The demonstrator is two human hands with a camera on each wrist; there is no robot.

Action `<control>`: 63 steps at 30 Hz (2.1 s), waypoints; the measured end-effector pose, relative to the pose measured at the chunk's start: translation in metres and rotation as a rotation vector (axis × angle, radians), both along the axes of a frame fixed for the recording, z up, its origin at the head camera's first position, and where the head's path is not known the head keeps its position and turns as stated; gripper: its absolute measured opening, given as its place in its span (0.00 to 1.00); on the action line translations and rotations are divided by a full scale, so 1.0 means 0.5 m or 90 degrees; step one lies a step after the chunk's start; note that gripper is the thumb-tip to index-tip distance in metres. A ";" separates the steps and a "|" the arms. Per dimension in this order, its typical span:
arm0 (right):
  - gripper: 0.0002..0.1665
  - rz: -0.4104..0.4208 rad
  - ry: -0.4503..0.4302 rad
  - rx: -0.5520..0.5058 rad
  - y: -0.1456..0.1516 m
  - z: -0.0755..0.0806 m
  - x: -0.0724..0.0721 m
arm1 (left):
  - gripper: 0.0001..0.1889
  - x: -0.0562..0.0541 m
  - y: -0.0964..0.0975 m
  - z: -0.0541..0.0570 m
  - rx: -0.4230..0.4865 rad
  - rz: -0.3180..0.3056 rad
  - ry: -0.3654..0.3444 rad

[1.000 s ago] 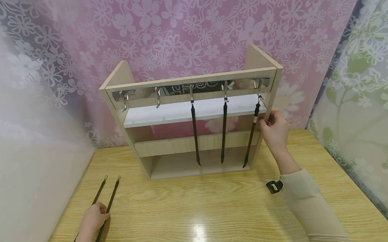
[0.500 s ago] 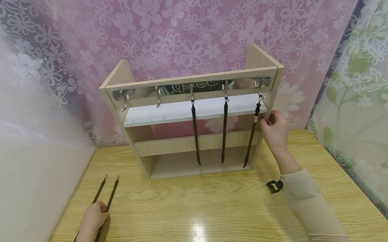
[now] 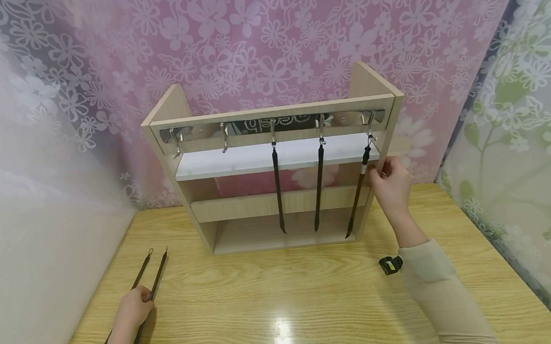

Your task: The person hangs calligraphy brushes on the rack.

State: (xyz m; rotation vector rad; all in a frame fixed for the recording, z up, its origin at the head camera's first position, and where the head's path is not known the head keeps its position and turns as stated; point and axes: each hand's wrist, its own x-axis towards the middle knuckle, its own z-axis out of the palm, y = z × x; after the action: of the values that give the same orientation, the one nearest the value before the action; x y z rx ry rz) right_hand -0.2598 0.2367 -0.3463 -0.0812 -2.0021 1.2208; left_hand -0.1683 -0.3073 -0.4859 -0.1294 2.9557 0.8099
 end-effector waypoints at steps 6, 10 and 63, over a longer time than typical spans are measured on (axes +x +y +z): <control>0.11 -0.002 0.002 0.000 -0.001 0.001 0.001 | 0.16 0.008 0.007 0.012 0.013 0.011 0.038; 0.11 -0.003 0.004 0.009 -0.001 0.001 0.003 | 0.17 0.011 0.014 0.021 0.025 0.018 0.068; 0.10 0.004 -0.012 -0.021 -0.001 -0.001 -0.003 | 0.14 -0.035 0.243 0.139 0.173 -0.038 0.603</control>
State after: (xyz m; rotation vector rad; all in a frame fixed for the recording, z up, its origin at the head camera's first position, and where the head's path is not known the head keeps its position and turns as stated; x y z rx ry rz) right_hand -0.2614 0.2361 -0.3471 -0.1029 -2.0001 1.2616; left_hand -0.1856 -0.1857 -0.4163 0.4949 3.5692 1.6132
